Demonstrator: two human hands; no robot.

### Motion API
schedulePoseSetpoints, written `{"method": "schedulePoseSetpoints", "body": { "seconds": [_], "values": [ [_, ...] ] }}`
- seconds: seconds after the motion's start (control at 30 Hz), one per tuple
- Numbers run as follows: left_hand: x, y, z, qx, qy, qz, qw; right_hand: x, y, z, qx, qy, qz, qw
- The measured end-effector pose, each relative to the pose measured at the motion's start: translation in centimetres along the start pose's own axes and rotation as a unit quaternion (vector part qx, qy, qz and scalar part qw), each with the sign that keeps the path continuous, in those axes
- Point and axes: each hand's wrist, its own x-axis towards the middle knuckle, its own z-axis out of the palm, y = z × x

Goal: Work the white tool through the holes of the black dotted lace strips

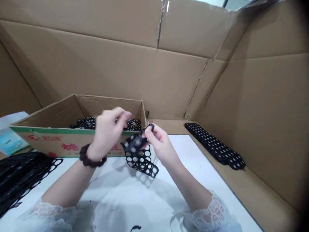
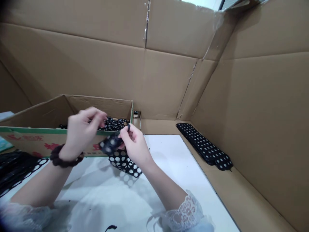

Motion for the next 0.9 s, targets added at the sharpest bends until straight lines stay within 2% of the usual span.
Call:
{"method": "schedulePoseSetpoints", "body": {
  "seconds": [0.07, 0.1, 0.17, 0.23, 0.33, 0.4, 0.47, 0.53, 0.73, 0.83, 0.9],
  "values": [
    [0.5, -2.2, 0.3, 0.088, 0.069, -0.052, 0.992, 0.0, -0.3, -0.3, -0.009, 0.029, -0.004, 1.000],
    [0.8, -3.4, 0.5, 0.139, 0.065, -0.054, 0.987, 0.0, -0.4, -0.5, -0.006, 0.042, -0.006, 0.999],
    [1.2, -5.0, 0.9, 0.218, 0.008, -0.037, 0.975, 0.1, -0.4, -0.6, 0.017, 0.059, -0.011, 0.998],
    [1.3, -5.3, 1.2, 0.246, -0.030, -0.018, 0.969, 0.2, -0.2, -0.6, 0.042, 0.068, -0.011, 0.997],
    [0.7, -3.2, 0.9, 0.187, -0.041, 0.023, 0.981, 0.5, 0.3, -0.6, 0.063, 0.070, -0.005, 0.995],
    [0.1, -0.9, 0.4, 0.122, -0.097, 0.081, 0.984, 0.7, 0.6, -0.5, 0.073, 0.064, -0.002, 0.995],
    [-0.7, 1.0, -0.1, 0.087, -0.174, 0.148, 0.970, 0.7, 0.8, -0.5, 0.083, 0.059, 0.001, 0.995],
    [-1.3, 2.2, -0.3, 0.074, -0.206, 0.192, 0.957, 0.6, 0.7, -0.4, 0.092, 0.058, -0.002, 0.994],
    [-2.1, 2.5, 0.2, 0.078, -0.171, 0.216, 0.958, 0.5, 0.5, -0.1, 0.086, -0.002, 0.017, 0.996],
    [-2.1, 2.9, 0.2, 0.074, -0.196, 0.214, 0.954, 0.5, 0.6, 0.0, 0.103, 0.006, 0.021, 0.994],
    [-1.9, 3.2, 0.0, 0.067, -0.215, 0.186, 0.956, 0.5, 0.6, 0.1, 0.114, 0.008, 0.020, 0.993]
  ]
}}
